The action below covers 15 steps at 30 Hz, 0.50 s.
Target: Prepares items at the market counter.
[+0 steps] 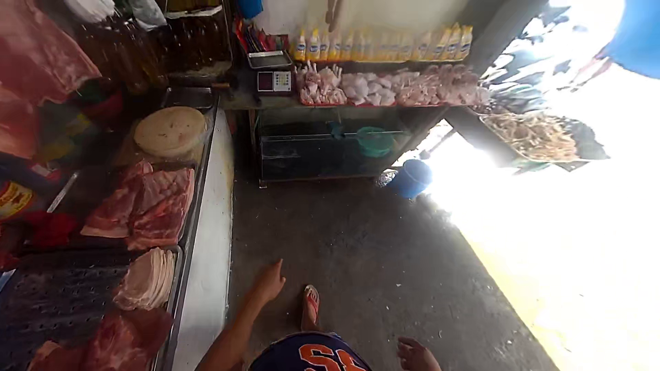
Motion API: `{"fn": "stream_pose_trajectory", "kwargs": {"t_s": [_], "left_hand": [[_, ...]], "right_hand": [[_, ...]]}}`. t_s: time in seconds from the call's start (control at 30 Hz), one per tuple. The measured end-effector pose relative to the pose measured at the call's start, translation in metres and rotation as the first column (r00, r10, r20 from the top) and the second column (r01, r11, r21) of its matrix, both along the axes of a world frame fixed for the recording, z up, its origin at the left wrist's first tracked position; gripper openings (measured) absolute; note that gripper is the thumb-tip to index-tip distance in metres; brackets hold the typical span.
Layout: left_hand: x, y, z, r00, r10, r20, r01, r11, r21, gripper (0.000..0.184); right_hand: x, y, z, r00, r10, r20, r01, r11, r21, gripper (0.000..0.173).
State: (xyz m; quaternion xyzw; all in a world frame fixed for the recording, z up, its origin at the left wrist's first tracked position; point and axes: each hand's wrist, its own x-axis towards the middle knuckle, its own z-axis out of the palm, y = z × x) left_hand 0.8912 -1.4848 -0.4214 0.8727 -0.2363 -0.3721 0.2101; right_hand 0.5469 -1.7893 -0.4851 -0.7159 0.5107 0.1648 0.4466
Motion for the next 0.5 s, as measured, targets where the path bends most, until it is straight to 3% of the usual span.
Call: {"fn": "stream_pose_trajectory", "kwargs": {"t_s": [0.07, 0.13, 0.27, 0.33, 0.4, 0.5], "left_hand": [[0.064, 0.002, 0.024, 0.993, 0.118, 0.028, -0.119, 0.993, 0.027, 0.067], [0.122, 0.006, 0.053, 0.969, 0.243, 0.046, -0.240, 0.969, -0.057, 0.064], [0.210, 0.017, 0.074, 0.849, 0.525, 0.065, -0.499, 0.836, -0.227, 0.062], [0.258, 0.025, 0.072, 0.758, 0.649, 0.065, -0.601, 0.734, -0.315, 0.061], [0.318, 0.037, 0.073, 0.700, 0.703, 0.126, -0.632, 0.692, -0.348, 0.063], [0.440, 0.066, 0.092, 0.629, 0.707, 0.323, -0.617, 0.707, -0.345, 0.067]], "right_hand": [[0.104, -0.037, -0.001, 0.983, 0.184, -0.005, -0.184, 0.982, -0.034, 0.039], [0.215, -0.059, 0.008, 0.912, 0.408, 0.029, -0.406, 0.912, -0.060, 0.040], [0.415, -0.070, 0.060, 0.653, 0.757, 0.022, -0.752, 0.652, -0.091, 0.043], [0.500, -0.069, 0.076, 0.581, 0.813, 0.038, -0.807, 0.582, -0.099, 0.045], [0.572, -0.073, 0.072, 0.550, 0.833, 0.052, -0.827, 0.552, -0.108, 0.045], [0.646, -0.086, 0.035, 0.651, 0.755, 0.078, -0.753, 0.655, -0.065, 0.044]]}}
